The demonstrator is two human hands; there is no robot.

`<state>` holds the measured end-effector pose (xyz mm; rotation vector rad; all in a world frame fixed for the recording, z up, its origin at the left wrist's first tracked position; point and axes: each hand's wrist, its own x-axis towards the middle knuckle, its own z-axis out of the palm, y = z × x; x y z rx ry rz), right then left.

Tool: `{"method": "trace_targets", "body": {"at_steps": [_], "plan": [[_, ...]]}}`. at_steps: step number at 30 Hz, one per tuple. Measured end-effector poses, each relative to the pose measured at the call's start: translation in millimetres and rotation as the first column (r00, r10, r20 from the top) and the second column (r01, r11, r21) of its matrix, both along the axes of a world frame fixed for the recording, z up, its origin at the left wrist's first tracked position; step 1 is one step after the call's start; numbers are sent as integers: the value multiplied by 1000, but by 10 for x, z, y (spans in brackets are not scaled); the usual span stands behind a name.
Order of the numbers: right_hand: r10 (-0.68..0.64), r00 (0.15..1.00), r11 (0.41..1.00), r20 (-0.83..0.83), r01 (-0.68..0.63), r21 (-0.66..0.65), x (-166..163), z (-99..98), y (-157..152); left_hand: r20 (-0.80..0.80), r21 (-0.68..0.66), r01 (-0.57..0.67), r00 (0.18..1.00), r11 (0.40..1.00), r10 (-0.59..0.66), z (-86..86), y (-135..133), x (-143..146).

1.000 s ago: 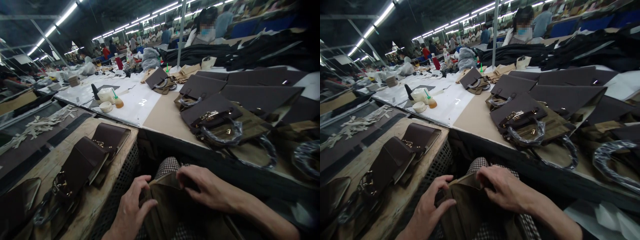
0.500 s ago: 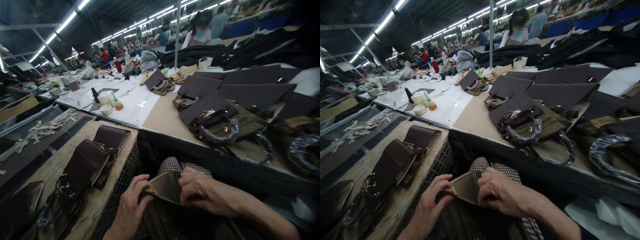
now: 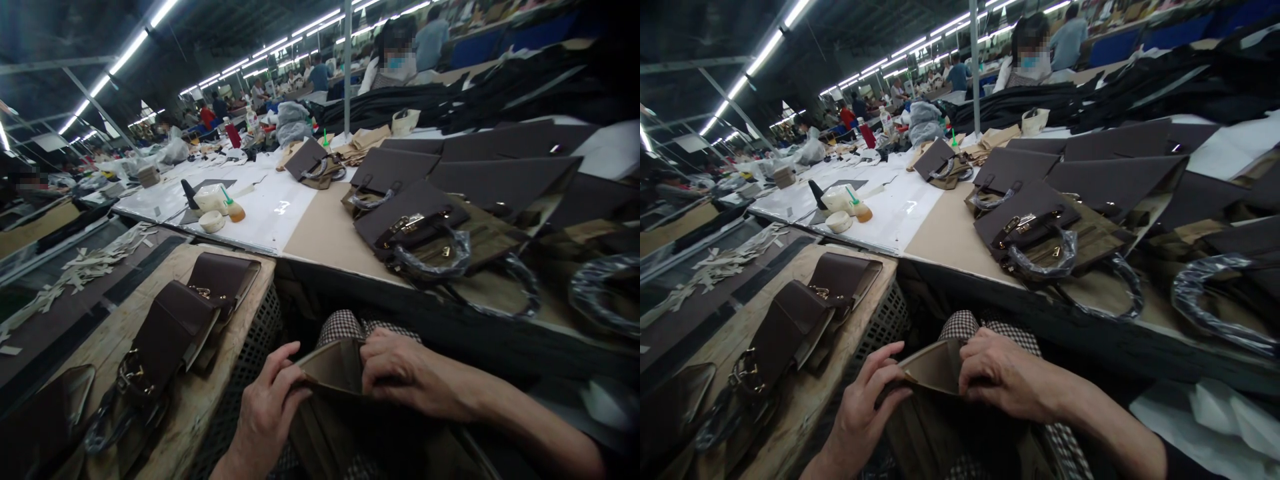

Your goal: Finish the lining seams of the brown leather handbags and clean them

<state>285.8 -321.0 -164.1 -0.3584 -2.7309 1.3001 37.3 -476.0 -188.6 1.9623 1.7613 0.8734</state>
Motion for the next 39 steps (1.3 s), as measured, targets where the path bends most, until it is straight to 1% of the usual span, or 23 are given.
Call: {"method": "trace_targets", "body": {"at_steps": [5, 10, 14, 16, 19, 22, 25, 28, 32, 35, 37, 39], "plan": [[1, 1000, 1000, 8, -1, 14, 9, 0, 2, -41, 34, 28, 999, 999, -27, 6, 8, -16], [-1, 1000, 1000, 6, 1, 4, 17, 12, 11, -80, -10, 42, 996, 999, -43, 17, -11, -29], [-39, 999, 999, 16, 39, -7, 59, -27, 40, -85, 31, 104, 991, 994, -101, 32, -11, -14], [-80, 996, 997, 35, 79, 12, 68, -53, 56, -69, 31, 113, 991, 993, -111, 64, -8, 0], [-166, 983, 983, 73, 160, 86, 34, -81, 67, -26, -37, 54, 998, 998, -55, 116, -5, 27], [-235, 964, 962, 124, 212, 173, -48, -100, 74, 30, -116, -59, 998, 991, 63, 107, -5, 58], [-300, 937, 936, 177, 253, 246, -142, -121, 110, 66, -88, -149, 986, 985, 155, 19, -9, 88], [-297, 935, 931, 191, 240, 274, -231, -133, 173, 59, -9, -207, 977, 978, 207, -90, -18, 104], [-219, 966, 947, 141, 175, 271, -335, -144, 258, 30, 68, -220, 975, 973, 219, -173, -32, 90], [-203, 975, 955, 88, 177, 239, -392, -180, 317, -6, 65, -217, 976, 974, 218, -186, -41, 72], [-190, 981, 971, 44, 181, 156, -417, -215, 352, -23, 53, -217, 976, 975, 218, -183, -40, 66], [-173, 985, 984, 1, 173, 30, -434, -246, 376, -22, 48, -216, 976, 975, 217, -175, -35, 67]]}}
